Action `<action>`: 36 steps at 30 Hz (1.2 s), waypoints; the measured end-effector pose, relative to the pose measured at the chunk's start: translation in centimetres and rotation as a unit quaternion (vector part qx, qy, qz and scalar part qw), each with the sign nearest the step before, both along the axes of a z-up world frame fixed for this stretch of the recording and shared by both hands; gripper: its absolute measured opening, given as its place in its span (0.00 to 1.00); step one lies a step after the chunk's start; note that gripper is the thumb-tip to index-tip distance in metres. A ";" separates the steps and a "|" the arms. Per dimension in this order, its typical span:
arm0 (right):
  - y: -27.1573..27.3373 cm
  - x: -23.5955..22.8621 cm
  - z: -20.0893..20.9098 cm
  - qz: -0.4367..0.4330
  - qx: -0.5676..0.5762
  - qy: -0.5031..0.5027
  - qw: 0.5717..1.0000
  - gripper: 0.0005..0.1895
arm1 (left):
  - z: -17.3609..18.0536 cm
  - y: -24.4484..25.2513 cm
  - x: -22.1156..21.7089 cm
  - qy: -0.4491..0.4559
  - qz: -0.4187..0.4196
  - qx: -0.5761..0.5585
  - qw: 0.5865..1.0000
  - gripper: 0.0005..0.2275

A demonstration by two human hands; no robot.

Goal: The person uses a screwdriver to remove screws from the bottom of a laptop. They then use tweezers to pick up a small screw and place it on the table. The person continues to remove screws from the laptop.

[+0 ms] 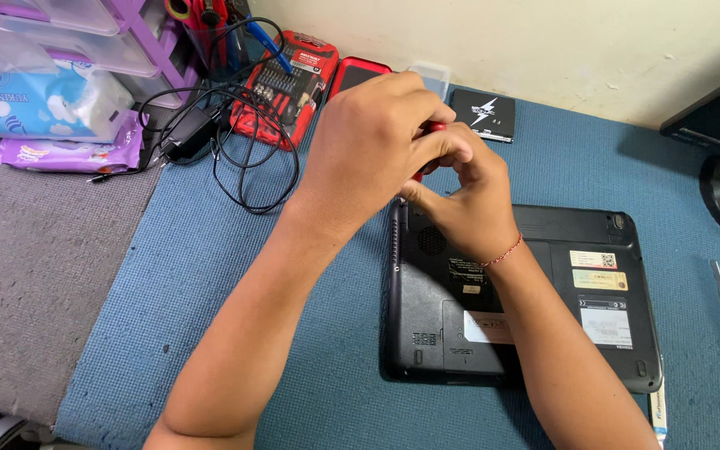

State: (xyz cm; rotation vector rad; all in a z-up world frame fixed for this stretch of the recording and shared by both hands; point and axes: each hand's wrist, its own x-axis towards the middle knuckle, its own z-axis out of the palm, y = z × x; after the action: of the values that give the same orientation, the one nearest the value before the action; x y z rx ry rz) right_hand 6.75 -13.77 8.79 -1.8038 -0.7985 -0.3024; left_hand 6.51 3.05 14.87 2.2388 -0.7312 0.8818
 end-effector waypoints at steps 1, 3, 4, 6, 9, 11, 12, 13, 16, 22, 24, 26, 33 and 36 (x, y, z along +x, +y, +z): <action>0.0 0.1 -0.1 -0.016 0.012 -0.010 1.000 0.17 | -0.1 -0.2 0.0 -0.025 0.007 -0.005 1.000 0.07; -0.4 0.7 -1.2 -0.032 0.024 -0.021 0.999 0.15 | 0.0 -0.8 0.0 -0.051 0.015 -0.010 0.999 0.09; -0.7 1.1 -2.3 -0.022 0.047 0.015 0.999 0.17 | 0.2 -1.1 -0.2 -0.100 0.036 -0.020 0.994 0.14; -0.7 0.9 -1.9 -0.010 0.069 0.050 0.996 0.21 | 0.7 -1.2 -0.6 -0.150 0.058 -0.030 0.987 0.19; -0.2 -0.1 0.1 -0.014 0.051 0.078 0.996 0.18 | 2.0 -0.6 -1.3 -0.115 0.084 0.011 0.990 0.24; -0.7 0.4 -1.4 0.017 0.096 0.118 0.988 0.19 | 3.3 0.1 -2.1 0.094 -0.103 -0.050 0.989 0.14; -0.6 0.1 -0.7 0.015 0.097 0.119 0.988 0.19 | 3.5 0.5 -2.2 0.095 -0.105 -0.049 0.989 0.14; -0.5 -0.2 0.1 0.043 0.081 0.125 0.988 0.12 | 3.6 1.0 -2.4 0.114 -0.134 -0.020 0.984 0.12; -0.7 -0.3 0.8 0.085 0.036 0.128 0.987 0.05 | 3.2 1.4 -1.9 0.106 -0.163 0.007 0.981 0.10; -0.5 -0.7 1.2 0.128 0.047 0.115 0.984 0.17 | 2.1 1.2 -1.3 0.041 -0.067 0.013 0.997 0.04; -0.3 -0.6 0.9 0.109 0.058 0.095 0.988 0.19 | 1.6 0.9 -1.3 0.030 -0.031 0.016 0.999 0.03; -0.2 -0.3 0.7 -0.008 -0.005 -0.026 1.000 0.20 | 1.1 0.4 -1.1 0.003 0.050 0.013 0.999 0.10; -0.3 -0.3 0.4 0.019 0.067 0.050 0.996 0.14 | 2.3 0.0 -2.2 0.007 0.084 0.008 0.996 0.19; -0.4 -0.4 0.8 0.033 0.089 0.103 0.990 0.23 | 3.3 0.9 -2.7 0.147 -0.074 -0.029 0.986 0.22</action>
State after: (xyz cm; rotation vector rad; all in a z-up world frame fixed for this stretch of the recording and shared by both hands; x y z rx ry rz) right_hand 6.32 -14.19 9.58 -1.6082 -0.6635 -0.1356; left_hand 3.79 3.92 18.18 2.1690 -0.7110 0.4820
